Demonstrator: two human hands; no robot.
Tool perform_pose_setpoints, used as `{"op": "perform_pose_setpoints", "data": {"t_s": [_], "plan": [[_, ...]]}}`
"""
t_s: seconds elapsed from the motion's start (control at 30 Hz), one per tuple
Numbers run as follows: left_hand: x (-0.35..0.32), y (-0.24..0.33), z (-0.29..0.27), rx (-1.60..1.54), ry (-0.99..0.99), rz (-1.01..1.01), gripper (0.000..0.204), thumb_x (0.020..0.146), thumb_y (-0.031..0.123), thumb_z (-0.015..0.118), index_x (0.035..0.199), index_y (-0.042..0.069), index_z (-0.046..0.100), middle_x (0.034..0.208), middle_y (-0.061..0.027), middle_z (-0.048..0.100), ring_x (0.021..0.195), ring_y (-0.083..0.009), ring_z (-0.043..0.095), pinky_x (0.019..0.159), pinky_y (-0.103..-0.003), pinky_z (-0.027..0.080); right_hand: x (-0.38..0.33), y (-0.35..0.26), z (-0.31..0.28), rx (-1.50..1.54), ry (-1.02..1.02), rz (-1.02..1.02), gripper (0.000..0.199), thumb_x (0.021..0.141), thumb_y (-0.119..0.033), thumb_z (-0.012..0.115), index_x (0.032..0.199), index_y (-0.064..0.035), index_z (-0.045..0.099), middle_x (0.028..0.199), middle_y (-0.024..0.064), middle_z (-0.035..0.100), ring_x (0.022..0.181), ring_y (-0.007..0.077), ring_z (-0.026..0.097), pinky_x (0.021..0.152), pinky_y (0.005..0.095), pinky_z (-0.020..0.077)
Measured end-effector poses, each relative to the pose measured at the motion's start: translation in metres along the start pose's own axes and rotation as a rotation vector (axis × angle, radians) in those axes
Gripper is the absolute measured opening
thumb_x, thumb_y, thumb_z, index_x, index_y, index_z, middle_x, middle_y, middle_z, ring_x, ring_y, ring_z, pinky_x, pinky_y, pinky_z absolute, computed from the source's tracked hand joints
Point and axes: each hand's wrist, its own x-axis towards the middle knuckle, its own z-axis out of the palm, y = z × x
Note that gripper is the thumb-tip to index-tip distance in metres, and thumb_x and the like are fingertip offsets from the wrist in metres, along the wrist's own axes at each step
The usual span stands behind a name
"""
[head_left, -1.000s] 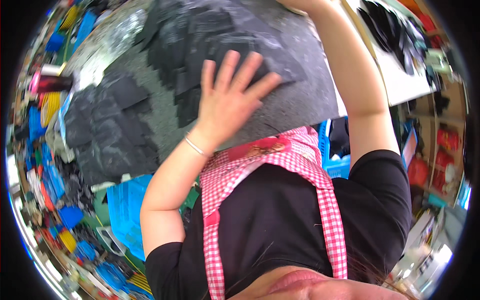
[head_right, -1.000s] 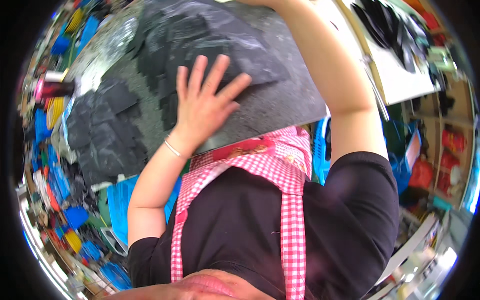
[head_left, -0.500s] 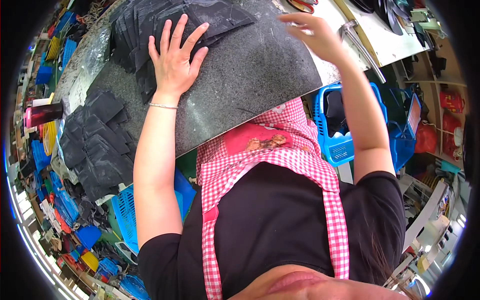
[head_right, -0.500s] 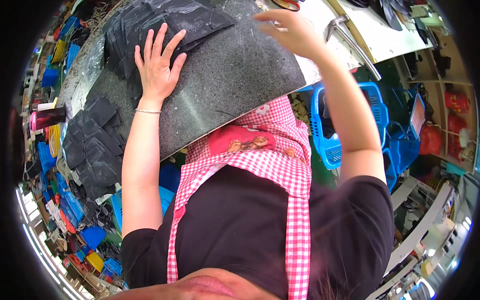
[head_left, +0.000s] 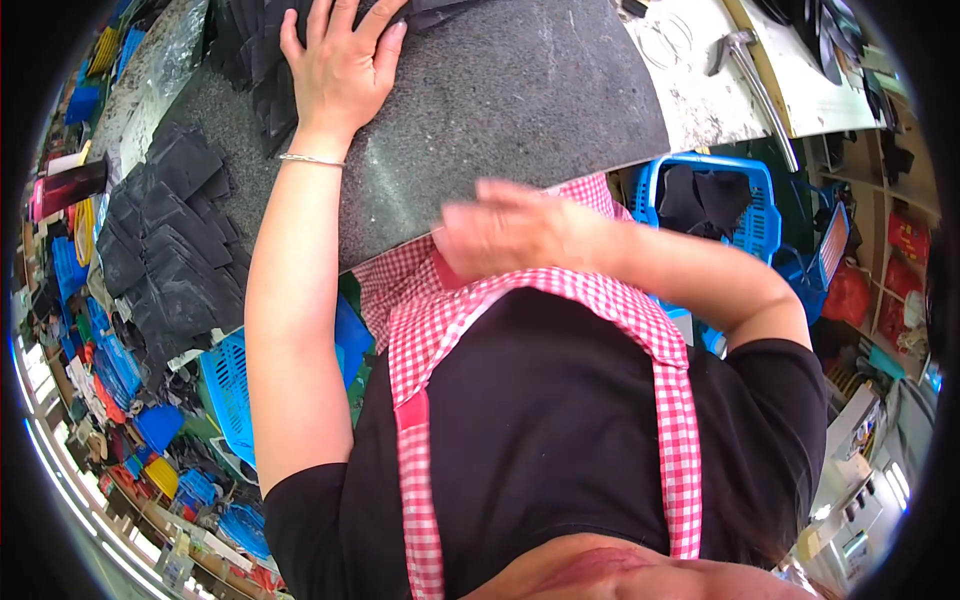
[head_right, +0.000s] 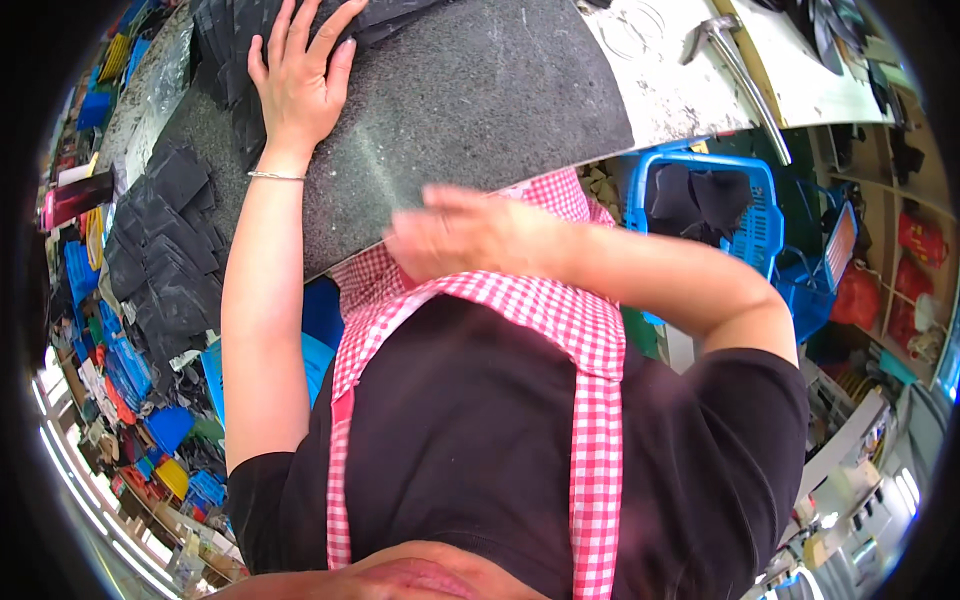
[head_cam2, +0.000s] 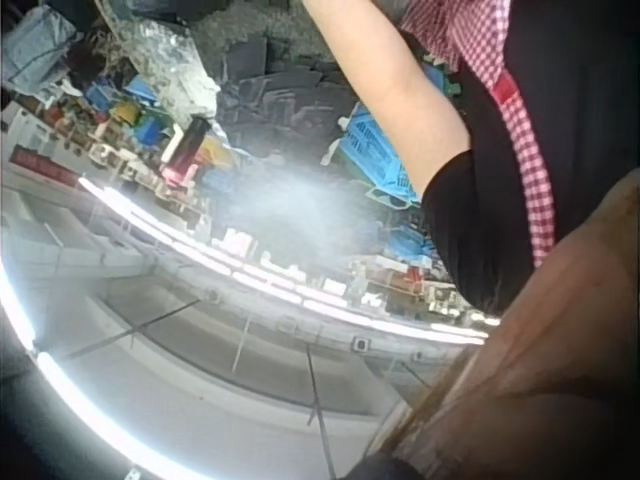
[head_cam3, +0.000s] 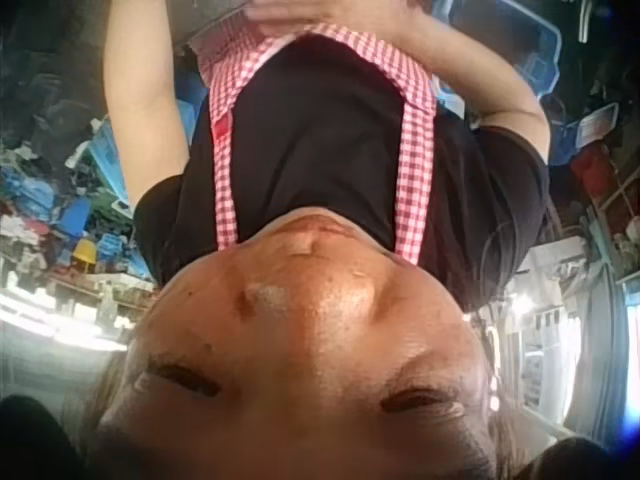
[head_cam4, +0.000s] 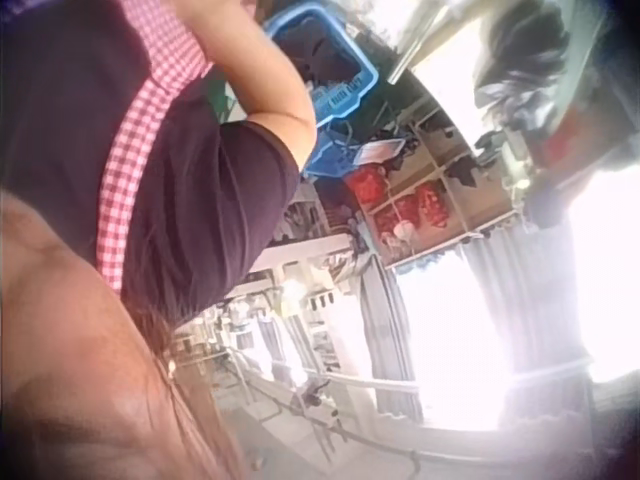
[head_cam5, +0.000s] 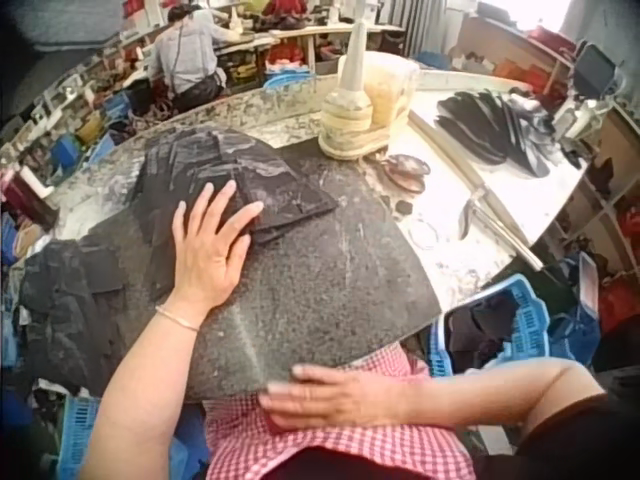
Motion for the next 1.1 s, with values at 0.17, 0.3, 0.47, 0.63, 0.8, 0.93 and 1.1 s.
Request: {"op": "perform_pose_setpoints", "data": {"t_s": [0.17,0.3,0.47,0.63,0.8,0.93,1.1], "plan": [[-0.007,-0.021,0.024,0.098,0.162,0.065,0.046,0.103,0.037,0.057,0.148,0.045,0.054,0.161,0.0042,0.046,0.149,-0.0256,0.041,0.118,-0.062,0.026,-0.077,-0.032,-0.027,0.155,0.260,0.332,0.011,0.085,-0.013,0.074,0.094,-0.0081,0.071,0.081,0.0080,0.068,0.072,0.0288,0.069,0.060,0.0393,0.0542],[0.021,-0.010,-0.002,0.208,0.127,0.190,0.036,0.096,0.034,0.069,0.132,0.030,0.066,0.150,0.0013,0.057,0.141,-0.0250,0.050,0.112,-0.055,0.037,-0.112,-0.001,-0.090,-0.573,0.335,0.934,0.021,0.090,-0.005,0.068,0.109,-0.0090,0.075,0.104,0.0093,0.075,0.090,0.0306,0.072,0.081,0.0405,0.0572],[0.054,-0.021,-0.003,0.117,0.135,0.457,0.021,0.096,0.027,0.072,0.111,0.013,0.072,0.112,-0.0011,0.077,0.099,-0.0222,0.074,0.081,-0.028,0.056,-0.199,0.118,-0.140,-0.860,0.390,1.250,0.042,0.097,-0.020,0.063,0.138,-0.0090,0.060,0.132,0.0204,0.065,0.123,0.0450,0.059,0.107,0.0490,0.0485],[0.082,-0.016,-0.052,0.120,0.103,0.463,0.010,0.096,0.012,0.060,0.087,0.008,0.062,0.075,-0.0096,0.069,0.066,-0.0270,0.071,0.056,-0.037,0.056,-0.235,0.169,-0.145,-0.594,0.324,1.392,0.039,0.101,-0.032,0.063,0.126,-0.0036,0.066,0.126,0.0237,0.067,0.124,0.0424,0.059,0.106,0.0505,0.0457],[0.085,-0.005,-0.080,-0.067,-0.074,0.188,0.018,0.093,0.019,0.067,0.086,0.003,0.072,0.077,-0.0175,0.073,0.073,-0.0338,0.072,0.065,-0.044,0.058,-0.216,0.143,-0.164,-0.050,0.985,1.477,0.036,0.106,-0.042,0.059,0.117,-0.0097,0.071,0.075,-0.0006,0.059,0.065,0.0076,0.053,0.060,0.0242,0.0417],[0.078,-0.004,-0.078,-0.433,-0.274,-0.121,0.018,0.090,0.016,0.070,0.086,-0.001,0.076,0.074,-0.0171,0.072,0.064,-0.0243,0.069,0.064,-0.038,0.054,-0.148,0.086,-0.182,0.413,1.047,1.195,0.041,0.107,-0.041,0.062,0.116,-0.0014,0.067,0.078,-0.0026,0.055,0.064,0.0043,0.046,0.056,0.0220,0.0316],[0.083,-0.008,-0.090,-0.325,0.194,-0.132,0.018,0.092,0.011,0.071,0.085,-0.006,0.069,0.066,-0.0154,0.065,0.060,-0.0187,0.065,0.058,-0.033,0.048,-0.069,0.044,-0.174,0.373,0.914,0.829,0.035,0.109,-0.031,0.061,0.115,0.0035,0.065,0.081,-0.0012,0.057,0.065,0.0051,0.047,0.058,0.0221,0.0350]]}}
